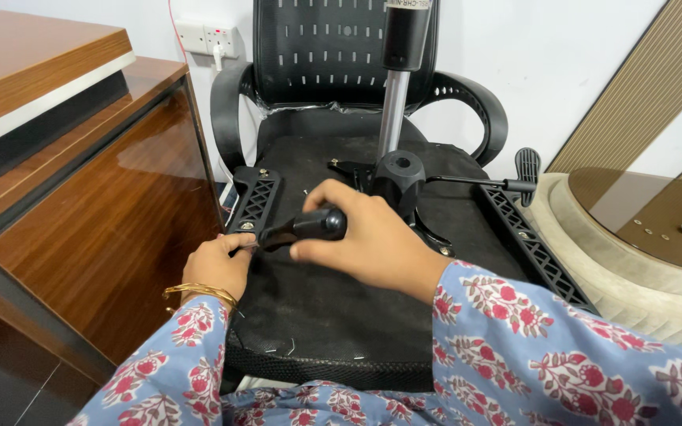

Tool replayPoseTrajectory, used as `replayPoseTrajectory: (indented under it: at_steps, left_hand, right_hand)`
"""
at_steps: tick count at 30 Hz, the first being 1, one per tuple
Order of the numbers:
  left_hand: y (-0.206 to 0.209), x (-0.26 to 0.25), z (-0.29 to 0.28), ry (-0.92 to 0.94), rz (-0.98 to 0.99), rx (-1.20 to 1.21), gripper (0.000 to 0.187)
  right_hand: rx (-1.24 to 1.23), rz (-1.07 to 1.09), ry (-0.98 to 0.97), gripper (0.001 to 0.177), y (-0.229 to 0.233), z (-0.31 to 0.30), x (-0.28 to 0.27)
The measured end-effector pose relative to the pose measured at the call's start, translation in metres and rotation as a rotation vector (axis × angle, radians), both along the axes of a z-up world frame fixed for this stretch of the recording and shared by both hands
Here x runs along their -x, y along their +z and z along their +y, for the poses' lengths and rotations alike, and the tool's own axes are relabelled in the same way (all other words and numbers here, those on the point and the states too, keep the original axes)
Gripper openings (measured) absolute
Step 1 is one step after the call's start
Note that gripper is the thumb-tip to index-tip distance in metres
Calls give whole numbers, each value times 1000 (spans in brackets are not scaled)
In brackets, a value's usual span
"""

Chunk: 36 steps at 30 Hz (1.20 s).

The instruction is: The person uses a screwdriver to tighten screws on the underside of an office chair, securing the base and side rails to the seat. The chair is upside down on the floor. The person works methodically around the central gas lift and along the side rails.

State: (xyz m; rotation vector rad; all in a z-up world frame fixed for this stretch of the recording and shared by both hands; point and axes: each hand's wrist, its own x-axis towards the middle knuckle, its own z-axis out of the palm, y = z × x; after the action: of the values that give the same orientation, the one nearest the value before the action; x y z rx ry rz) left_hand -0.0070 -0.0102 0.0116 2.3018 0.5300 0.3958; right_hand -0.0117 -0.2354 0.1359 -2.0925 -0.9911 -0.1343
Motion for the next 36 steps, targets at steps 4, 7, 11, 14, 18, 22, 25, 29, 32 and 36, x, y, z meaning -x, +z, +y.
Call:
replayPoseTrajectory:
  at_steps: [4, 7, 11, 14, 18, 22, 25, 29, 32, 36]
  left_hand:
    - [0, 2, -1, -3, -26, 31, 28]
    - [1, 2, 1, 9, 22, 70, 32]
    - [3, -7, 5, -48, 28, 44, 36]
    - [9, -17, 6, -135, 44, -74, 39]
    - [11, -26, -26, -210, -28, -107, 38]
    - [8, -33, -72, -323, 16, -18, 34]
    - [4, -41, -95, -365, 3, 34, 28]
    - [-3, -47, -111, -402, -71, 14, 37]
    - [-3, -49, -118, -397, -36, -33, 45]
    - [2, -55, -120, -293, 90, -103, 56]
  right_hand:
    - [15, 216, -337, 39, -1, 7, 0]
    - [-90, 120, -328, 37, 1, 2, 3]
    - [-282, 181, -433, 36, 3, -10, 0]
    - [-414, 286, -476, 32, 6, -20, -2]
    - [-489, 327, -515, 27, 5, -32, 0]
    - [-586, 296, -485, 27, 1, -45, 0]
    - [-643, 267, -508, 26, -1, -62, 0]
    - [-709, 204, -614, 27, -3, -85, 4]
    - [-703, 144, -668, 27, 0, -100, 4]
    - [-672, 113, -674, 28, 1, -106, 5]
